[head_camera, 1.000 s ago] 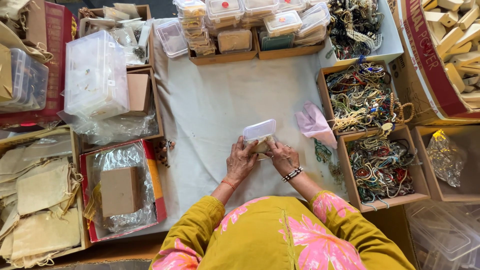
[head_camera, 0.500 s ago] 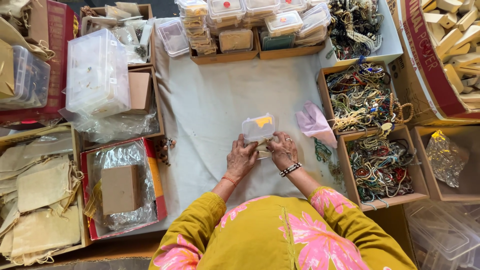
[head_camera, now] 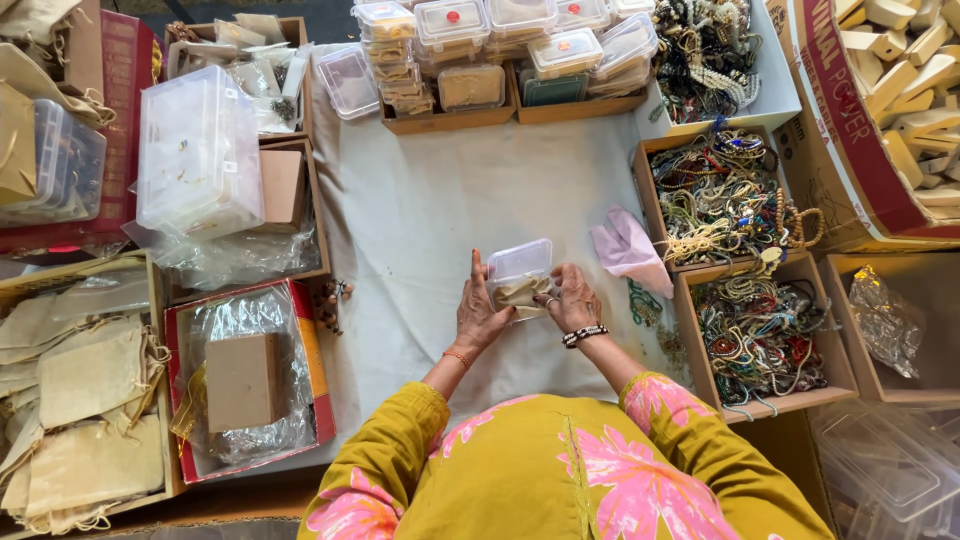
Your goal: Organize, inspect, and clean various jewelry items and packaging them into small containers.
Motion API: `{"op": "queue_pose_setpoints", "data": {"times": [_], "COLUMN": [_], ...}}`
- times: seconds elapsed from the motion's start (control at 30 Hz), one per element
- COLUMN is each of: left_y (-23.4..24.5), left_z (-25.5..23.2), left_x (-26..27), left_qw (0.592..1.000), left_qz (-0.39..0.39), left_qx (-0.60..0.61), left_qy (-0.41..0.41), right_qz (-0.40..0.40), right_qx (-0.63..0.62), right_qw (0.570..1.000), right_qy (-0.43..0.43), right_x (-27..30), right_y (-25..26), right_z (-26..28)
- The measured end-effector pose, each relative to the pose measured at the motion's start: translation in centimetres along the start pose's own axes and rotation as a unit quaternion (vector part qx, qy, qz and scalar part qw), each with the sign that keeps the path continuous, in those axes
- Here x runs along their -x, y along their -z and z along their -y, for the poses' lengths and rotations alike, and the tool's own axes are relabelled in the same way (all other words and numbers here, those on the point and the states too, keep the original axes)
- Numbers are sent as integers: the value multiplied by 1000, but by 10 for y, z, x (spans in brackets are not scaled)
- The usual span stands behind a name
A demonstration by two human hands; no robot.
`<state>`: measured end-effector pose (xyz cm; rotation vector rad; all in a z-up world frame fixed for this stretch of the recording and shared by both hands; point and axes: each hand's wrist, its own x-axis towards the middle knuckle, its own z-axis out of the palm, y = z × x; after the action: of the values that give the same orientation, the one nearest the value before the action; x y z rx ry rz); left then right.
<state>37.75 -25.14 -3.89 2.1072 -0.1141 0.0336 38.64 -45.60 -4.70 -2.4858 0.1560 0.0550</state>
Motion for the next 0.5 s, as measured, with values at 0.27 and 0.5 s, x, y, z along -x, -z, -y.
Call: {"op": "queue_pose_setpoints", "data": {"times": [0.27, 0.5], "left_y": [2, 5], "left_z": [8, 11], "left_x": [8, 17], "left_qw": [999, 999], "left_qz": [11, 32], "left_qx": [-16, 4], "left_qy": [-41, -23], "right_qz": [10, -43], "right_qx": [96, 61], "right_qw": [994, 979], "right_qy": [53, 189], "right_x": [24, 25], "right_y": [4, -16], "right_z": [7, -44]}}
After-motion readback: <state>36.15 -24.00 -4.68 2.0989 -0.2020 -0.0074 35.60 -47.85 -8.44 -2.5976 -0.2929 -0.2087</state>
